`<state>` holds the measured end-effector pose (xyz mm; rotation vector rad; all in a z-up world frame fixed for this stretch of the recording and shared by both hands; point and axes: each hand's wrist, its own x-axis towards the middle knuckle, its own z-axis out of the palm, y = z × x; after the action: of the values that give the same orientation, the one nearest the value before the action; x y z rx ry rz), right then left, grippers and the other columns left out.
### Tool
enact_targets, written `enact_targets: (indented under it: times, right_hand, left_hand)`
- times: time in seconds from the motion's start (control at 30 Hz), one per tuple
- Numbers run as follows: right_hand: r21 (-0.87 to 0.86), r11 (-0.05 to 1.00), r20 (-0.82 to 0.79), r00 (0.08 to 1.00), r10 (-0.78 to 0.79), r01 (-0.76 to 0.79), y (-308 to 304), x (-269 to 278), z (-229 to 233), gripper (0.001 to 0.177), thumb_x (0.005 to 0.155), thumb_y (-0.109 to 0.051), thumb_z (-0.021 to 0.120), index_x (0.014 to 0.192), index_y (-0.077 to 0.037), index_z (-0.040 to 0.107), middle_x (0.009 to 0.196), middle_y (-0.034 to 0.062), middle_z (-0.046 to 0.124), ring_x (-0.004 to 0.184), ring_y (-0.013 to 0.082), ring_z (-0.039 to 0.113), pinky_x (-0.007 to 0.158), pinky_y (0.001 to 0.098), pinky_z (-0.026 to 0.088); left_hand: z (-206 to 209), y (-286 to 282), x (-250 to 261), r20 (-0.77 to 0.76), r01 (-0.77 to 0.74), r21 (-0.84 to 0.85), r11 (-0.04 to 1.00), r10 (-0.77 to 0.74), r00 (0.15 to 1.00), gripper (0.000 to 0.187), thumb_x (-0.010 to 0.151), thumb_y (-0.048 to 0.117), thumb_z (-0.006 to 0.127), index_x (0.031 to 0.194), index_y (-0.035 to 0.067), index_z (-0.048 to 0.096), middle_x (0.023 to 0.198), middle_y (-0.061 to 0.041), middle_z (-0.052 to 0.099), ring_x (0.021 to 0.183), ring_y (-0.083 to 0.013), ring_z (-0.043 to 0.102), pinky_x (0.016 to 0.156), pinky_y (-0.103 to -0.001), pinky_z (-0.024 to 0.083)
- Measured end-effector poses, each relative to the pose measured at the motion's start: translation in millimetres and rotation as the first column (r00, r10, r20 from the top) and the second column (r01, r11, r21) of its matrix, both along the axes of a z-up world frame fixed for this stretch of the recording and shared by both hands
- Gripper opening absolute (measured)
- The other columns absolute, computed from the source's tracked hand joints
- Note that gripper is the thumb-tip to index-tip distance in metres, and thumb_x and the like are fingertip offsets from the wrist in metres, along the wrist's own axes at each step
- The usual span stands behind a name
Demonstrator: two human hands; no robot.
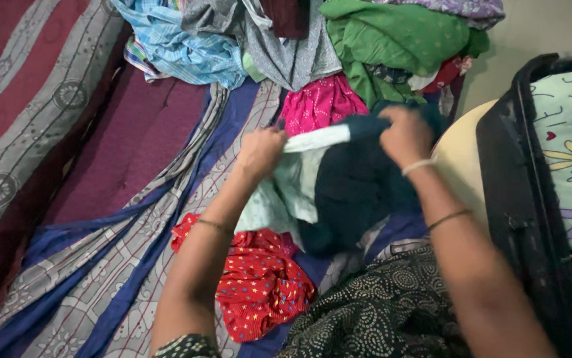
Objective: The person folds a light-colored patterned cloth and a dark green garment on a bed. They smooth the items, fold them into smaller rectangles, and place them on a growing pile of folded clothes.
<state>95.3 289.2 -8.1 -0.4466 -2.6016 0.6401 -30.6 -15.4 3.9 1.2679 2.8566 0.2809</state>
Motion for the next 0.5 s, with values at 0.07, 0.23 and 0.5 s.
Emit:
enact_targets:
  times: [0.07, 0.23, 0.5]
  right_hand:
    - [0.118, 0.993, -0.083, 0.997, -0.002, 0.012, 20, -11, 34, 0.032, 0.081, -0.003, 0.059, 0.103, -0.015, 0.079, 0.103, 0.0151, 0.073, 0.099, 0.0411, 0.065, 0.086, 0.052, 0.052]
    - [0.299, 0.954, -0.435, 0.892, 0.119, 0.019, 62, -36, 115, 0.047, 0.08, 0.015, 0.049, 0.113, -0.005, 0.074, 0.125, 0.0164, 0.07, 0.123, 0.039, 0.059, 0.108, 0.0495, 0.046]
    - [0.281, 0.949, -0.1, 0.979, 0.179, -0.145, 38, 69, 148, 0.038, 0.076, 0.008, 0.061, 0.109, -0.004, 0.076, 0.115, 0.0167, 0.072, 0.106, 0.0405, 0.065, 0.093, 0.0478, 0.053]
  left_hand:
    - [-1, 6, -25, -0.037, -0.189, -0.162, 0.969, 0.185, 0.982, 0.012, 0.094, 0.019, 0.063, 0.1, 0.013, 0.071, 0.101, -0.016, 0.073, 0.093, -0.0354, 0.073, 0.078, -0.049, 0.057]
    - [100, 42, -55, -0.36, -0.021, 0.523, 0.852, 0.244, 0.901, 0.021, 0.085, 0.003, 0.061, 0.104, 0.01, 0.068, 0.105, -0.015, 0.063, 0.09, -0.0395, 0.067, 0.072, -0.049, 0.054]
    - [105, -5, 13, -0.206, 0.171, 0.329, 0.929, -0.106, 0.973, 0.034, 0.081, 0.002, 0.061, 0.111, 0.01, 0.073, 0.112, -0.018, 0.069, 0.093, -0.0402, 0.069, 0.077, -0.049, 0.055]
